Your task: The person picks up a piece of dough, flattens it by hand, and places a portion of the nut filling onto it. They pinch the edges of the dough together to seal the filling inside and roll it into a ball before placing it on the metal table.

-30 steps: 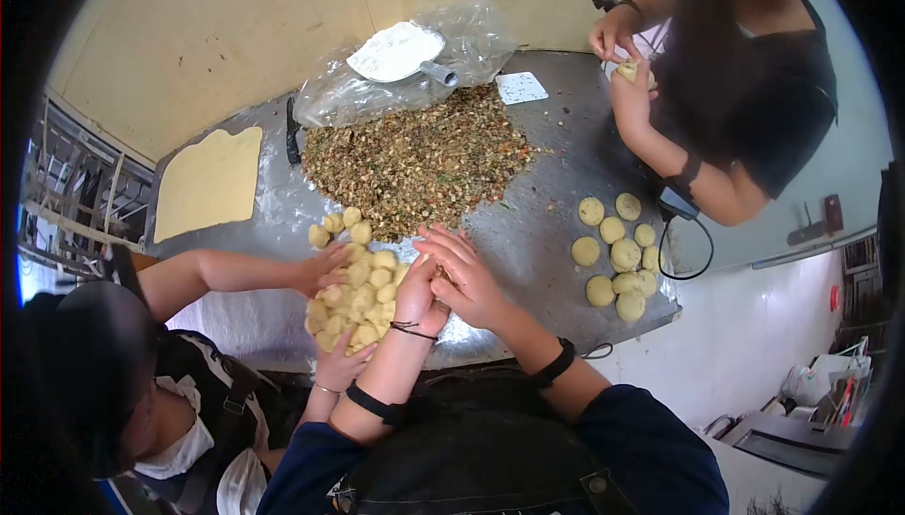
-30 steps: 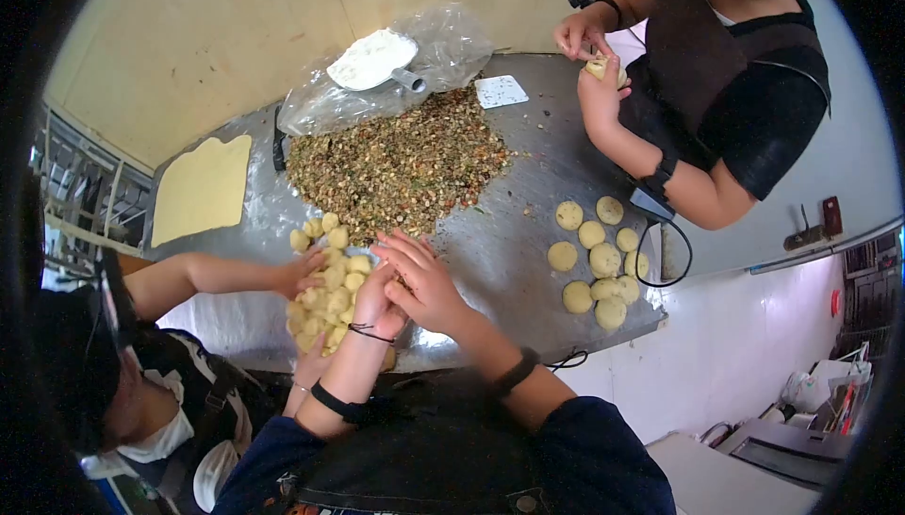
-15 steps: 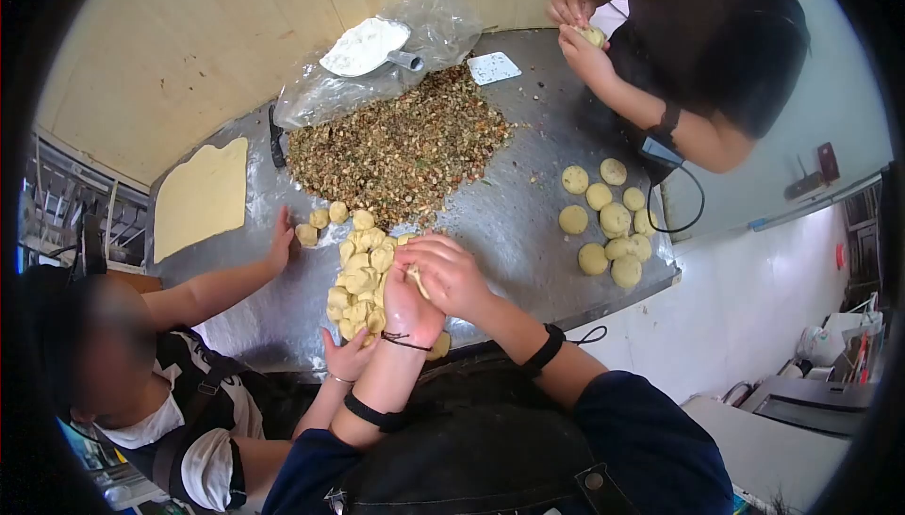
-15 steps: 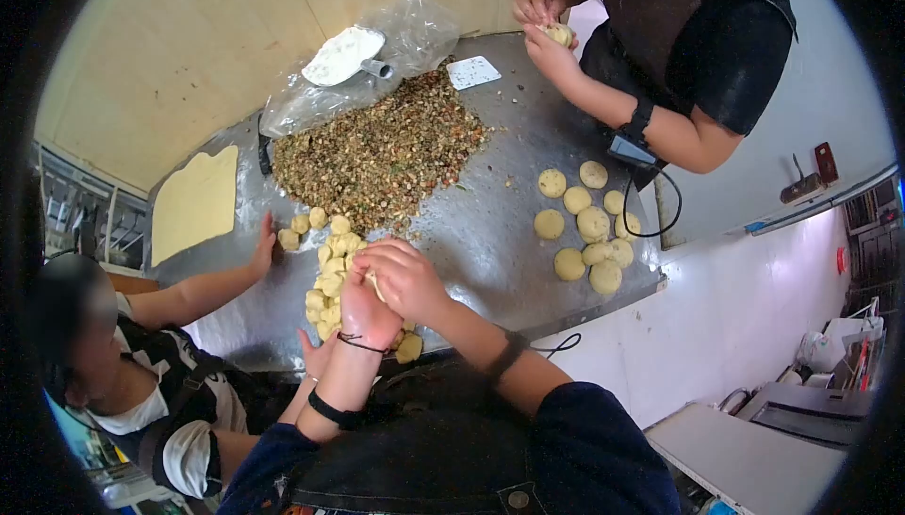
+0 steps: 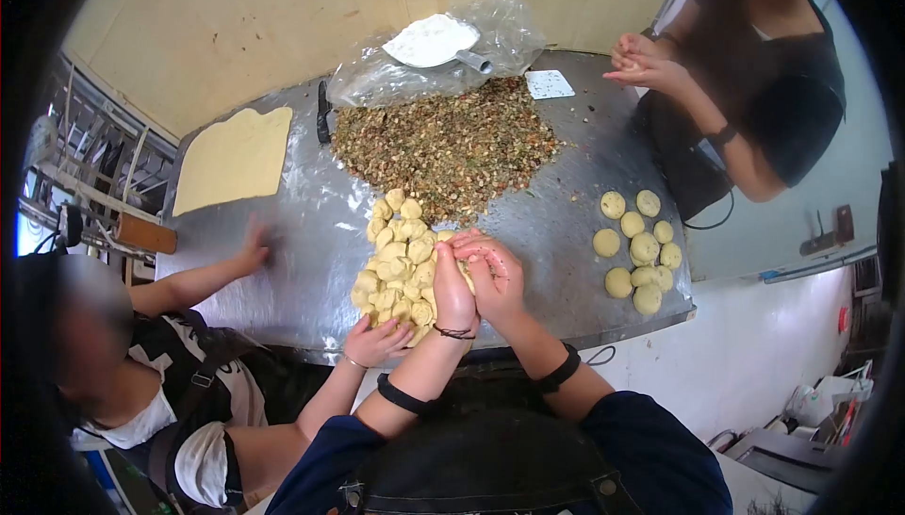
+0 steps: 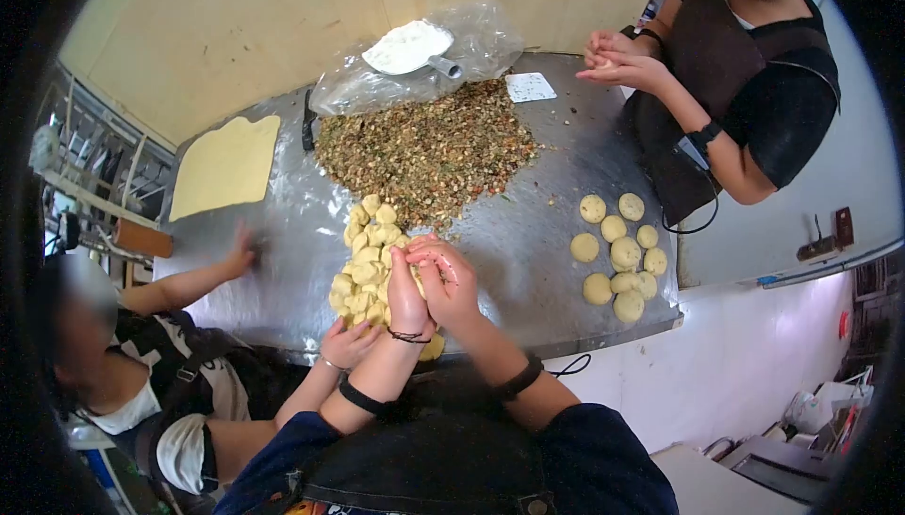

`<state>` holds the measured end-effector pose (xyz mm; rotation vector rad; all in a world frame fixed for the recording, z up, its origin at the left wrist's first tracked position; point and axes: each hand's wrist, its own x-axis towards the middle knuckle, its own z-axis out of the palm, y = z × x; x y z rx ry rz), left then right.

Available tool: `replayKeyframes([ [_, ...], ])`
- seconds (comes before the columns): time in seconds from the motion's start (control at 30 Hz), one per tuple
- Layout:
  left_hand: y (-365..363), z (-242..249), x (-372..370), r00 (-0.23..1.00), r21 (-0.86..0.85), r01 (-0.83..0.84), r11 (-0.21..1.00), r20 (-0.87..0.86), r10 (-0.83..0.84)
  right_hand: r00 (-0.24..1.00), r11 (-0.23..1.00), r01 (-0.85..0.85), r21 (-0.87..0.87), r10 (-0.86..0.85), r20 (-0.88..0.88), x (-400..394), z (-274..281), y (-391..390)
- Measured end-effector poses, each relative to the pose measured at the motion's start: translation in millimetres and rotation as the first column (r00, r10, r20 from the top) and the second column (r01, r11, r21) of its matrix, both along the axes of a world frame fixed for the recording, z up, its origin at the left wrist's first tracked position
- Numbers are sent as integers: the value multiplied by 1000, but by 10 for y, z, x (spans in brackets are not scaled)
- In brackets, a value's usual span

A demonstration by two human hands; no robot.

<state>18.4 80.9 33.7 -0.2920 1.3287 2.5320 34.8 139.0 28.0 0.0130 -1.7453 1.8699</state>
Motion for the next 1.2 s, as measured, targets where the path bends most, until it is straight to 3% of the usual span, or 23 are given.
replayKeyframes([
  [0.13, -70, 2, 19, 992, -12, 127, 992, 8, -127, 996, 997, -61, -39, 63, 66, 40, 124, 14],
  [0.2, -78, 0, 27, 965, -109, 138, 984, -209, -159, 991, 998, -65, -21, 67, 116, 36, 221, -9],
  [0.27, -34, 95, 69, 983, -48, 80, 996, -162, -87, 1000, 997, -15, 75, 13, 17, -27, 314, -38],
  [0.33, -41, 221, 62, 994, 4, 14, 1000, -110, -14, 995, 981, -87, 174, 79, 57, -48, 311, 40],
  [0.4, -84, 284, 25, 965, -78, 75, 994, -245, -92, 987, 951, -154, 268, 133, 94, -40, 289, 71],
  [0.5, -141, 354, 11, 968, -153, 69, 986, -228, -103, 987, 913, -156, 378, 127, 100, -52, 307, 109],
  [0.6, -235, 256, -73, 981, -105, 124, 987, -139, -138, 980, 901, -169, 400, 195, -25, -55, 396, 84],
  [0.63, -274, 284, -89, 979, -103, 125, 987, -146, -139, 976, 968, -175, 179, 195, -96, -58, 387, 27],
  [0.67, -318, 331, -106, 987, 37, 157, 987, -36, -156, 970, 981, -188, -50, 177, -167, -56, 385, -3],
  [0.7, -335, 388, -117, 980, 179, 171, 969, 72, -186, 969, 981, -186, -47, 175, -175, -33, 389, -1],
  [0.77, -303, 426, -88, 988, 130, 149, 980, 14, -152, 994, 961, -49, 271, 72, -76, 8, 392, 1],
  [0.87, -229, 506, 65, 994, 42, 107, 993, -28, -106, 992, 908, -75, 412, 110, -62, 3, 366, 37],
  [0.97, -234, 450, 160, 974, -37, 76, 996, -209, -83, 985, 913, -112, 393, 155, -79, 23, 418, 30],
  [1.2, -204, 531, 201, 969, -17, 3, 1000, -246, -7, 952, 903, -133, 408, 231, -202, 32, 522, 94],
])
